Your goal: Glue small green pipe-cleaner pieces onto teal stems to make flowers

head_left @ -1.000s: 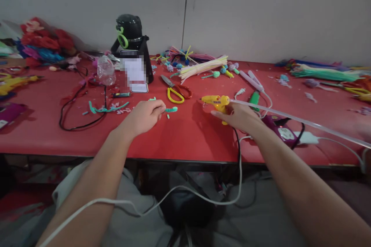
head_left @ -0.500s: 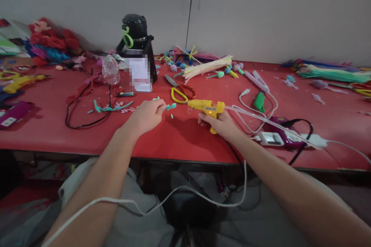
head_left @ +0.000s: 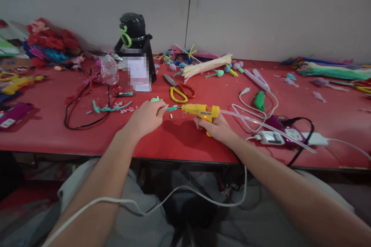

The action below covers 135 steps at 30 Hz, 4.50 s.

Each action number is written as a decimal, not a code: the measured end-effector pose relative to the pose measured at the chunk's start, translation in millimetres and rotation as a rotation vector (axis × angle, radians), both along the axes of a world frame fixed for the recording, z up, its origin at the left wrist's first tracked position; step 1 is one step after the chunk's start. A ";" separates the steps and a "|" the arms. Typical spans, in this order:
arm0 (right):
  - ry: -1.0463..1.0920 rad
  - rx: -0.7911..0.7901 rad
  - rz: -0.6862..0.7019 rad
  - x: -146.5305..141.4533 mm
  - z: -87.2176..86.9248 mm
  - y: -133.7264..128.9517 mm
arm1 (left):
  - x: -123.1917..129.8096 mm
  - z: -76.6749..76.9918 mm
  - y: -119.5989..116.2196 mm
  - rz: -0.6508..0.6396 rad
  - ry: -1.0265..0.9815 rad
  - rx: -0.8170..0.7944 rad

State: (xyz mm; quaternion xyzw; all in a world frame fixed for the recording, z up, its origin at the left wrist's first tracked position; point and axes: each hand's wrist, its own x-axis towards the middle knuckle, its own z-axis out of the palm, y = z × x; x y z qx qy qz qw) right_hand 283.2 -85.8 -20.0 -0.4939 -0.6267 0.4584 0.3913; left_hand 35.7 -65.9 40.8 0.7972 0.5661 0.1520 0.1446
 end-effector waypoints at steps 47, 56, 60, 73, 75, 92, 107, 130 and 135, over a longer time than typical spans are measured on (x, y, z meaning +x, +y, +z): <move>-0.473 0.090 -0.262 32.7 11.7 17.6 | -41.6 21.1 7.0 0.060 -0.093 -0.028; -0.902 0.010 -0.286 50.6 28.3 15.5 | -48.3 11.7 15.9 0.199 -0.002 -0.168; -1.108 -0.097 -0.267 61.1 53.3 -7.5 | -44.4 15.1 14.9 0.204 -0.007 -0.162; -0.575 0.400 0.315 -73.1 31.0 5.1 | -44.1 5.6 14.7 0.168 -0.105 -0.064; -0.699 0.390 0.235 -97.5 26.9 20.3 | -46.4 1.4 15.2 0.159 -0.109 -0.013; -0.628 0.366 0.125 -84.4 17.5 12.2 | -17.3 -4.5 6.6 0.209 -0.276 0.064; -0.113 0.119 0.071 -2.5 31.7 -40.2 | 61.1 -18.1 -54.2 -0.096 -0.544 -0.102; -0.032 0.229 -0.037 -8.6 28.0 -38.8 | 68.2 -19.1 -50.6 0.031 -0.838 -0.187; -0.028 0.278 -0.068 -7.2 25.4 -39.1 | 67.6 -20.9 -49.5 0.057 -0.847 -0.203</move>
